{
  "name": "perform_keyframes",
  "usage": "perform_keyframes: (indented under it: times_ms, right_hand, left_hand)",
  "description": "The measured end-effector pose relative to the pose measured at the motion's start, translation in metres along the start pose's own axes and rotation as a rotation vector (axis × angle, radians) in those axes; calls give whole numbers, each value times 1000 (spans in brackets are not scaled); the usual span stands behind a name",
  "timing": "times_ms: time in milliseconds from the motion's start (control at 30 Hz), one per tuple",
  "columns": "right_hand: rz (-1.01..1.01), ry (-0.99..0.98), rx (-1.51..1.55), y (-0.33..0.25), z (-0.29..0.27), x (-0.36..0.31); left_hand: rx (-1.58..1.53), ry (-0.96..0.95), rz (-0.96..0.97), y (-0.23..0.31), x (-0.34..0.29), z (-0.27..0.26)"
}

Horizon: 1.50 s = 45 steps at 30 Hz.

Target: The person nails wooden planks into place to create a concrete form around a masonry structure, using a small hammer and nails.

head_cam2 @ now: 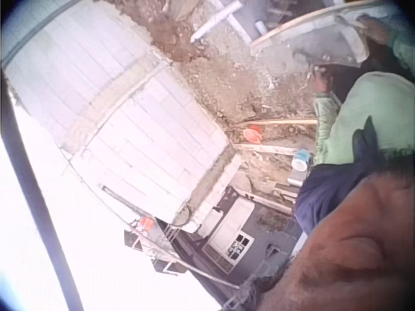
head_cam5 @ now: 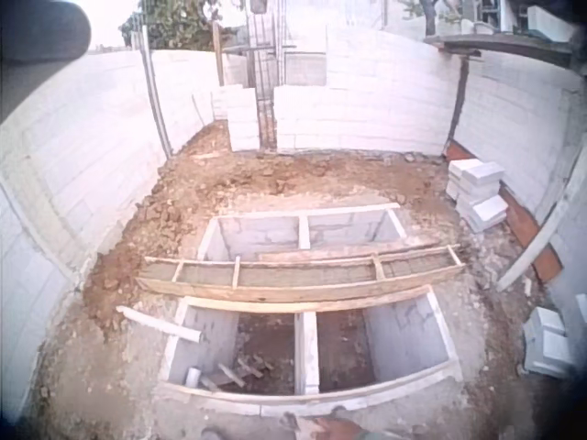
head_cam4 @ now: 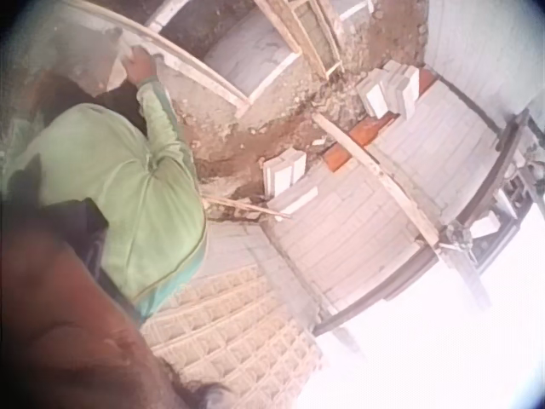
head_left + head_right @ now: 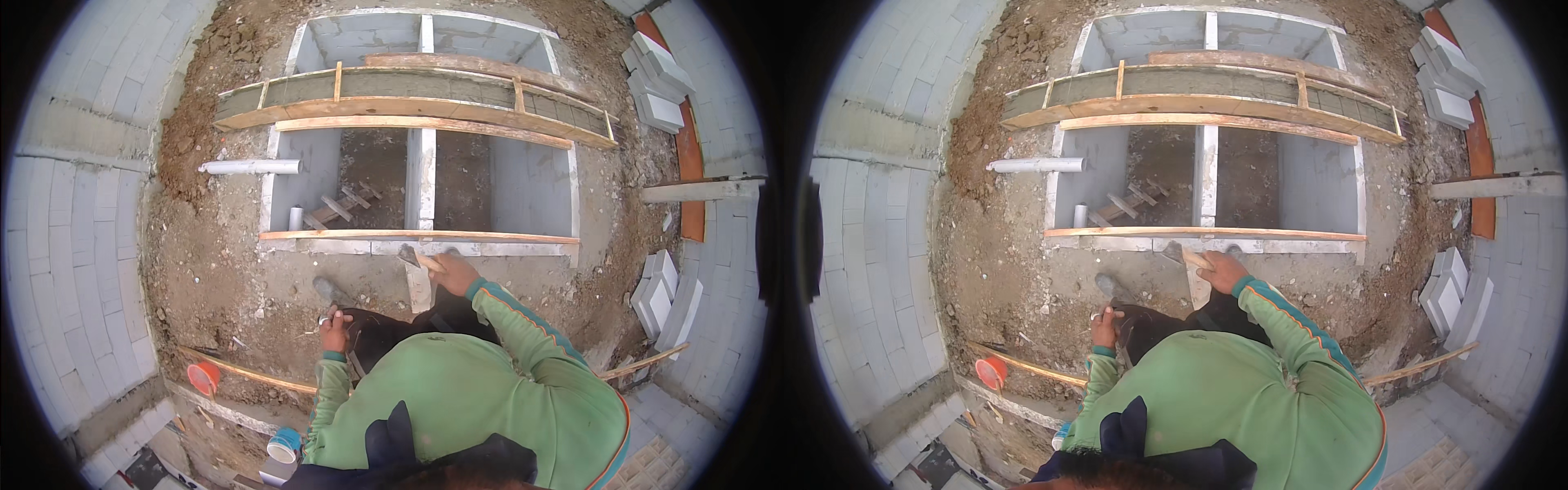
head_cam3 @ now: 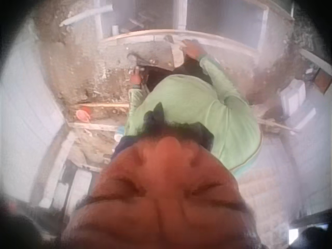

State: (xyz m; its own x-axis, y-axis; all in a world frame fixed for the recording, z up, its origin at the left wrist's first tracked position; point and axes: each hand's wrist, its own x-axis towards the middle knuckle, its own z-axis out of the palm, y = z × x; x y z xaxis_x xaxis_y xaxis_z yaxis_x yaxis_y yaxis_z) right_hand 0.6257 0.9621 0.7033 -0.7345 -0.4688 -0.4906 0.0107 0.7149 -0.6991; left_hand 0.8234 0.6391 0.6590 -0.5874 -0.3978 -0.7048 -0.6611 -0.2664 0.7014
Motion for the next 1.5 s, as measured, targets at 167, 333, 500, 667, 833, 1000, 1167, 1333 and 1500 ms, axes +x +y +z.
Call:
perform_keyframes:
  times_ms: [167, 333, 500, 667, 833, 1000, 1167, 1333, 1500]
  right_hand:
    - [472, 99, -89, 106, -32, -42]
    - [1092, 260, 178, 246, 47, -152]
    - [1384, 517, 873, 191, 173, -204]
    - [992, 338, 531, 217, 301, -276]
    - [492, 115, 168, 196, 259, -239]
    - [1208, 340, 1246, 221, 127, -177]
    - [1102, 327, 828, 189, -12, -104]
    - [983, 253, 666, 165, -50, -44]
    - [888, 148, 572, 98, -18, -10]
  left_hand:
    - [305, 196, -351, -133, -12, -102]
    - [543, 34, -468, -130, 10, -150]
    - [396, 105, -320, -66, 87, -196]
    - [288, 37, -139, 38, 124, -135]
    - [-76, -143, -85, 119, 42, -91]
    - [-399, -619, 414, 236, -99, 11]
    - [-378, -1053, 1146, 332, -200, 54]
    - [-117, -1386, 1389, 342, -213, 10]
    - [-144, -708, 1266, 295, -218, -70]
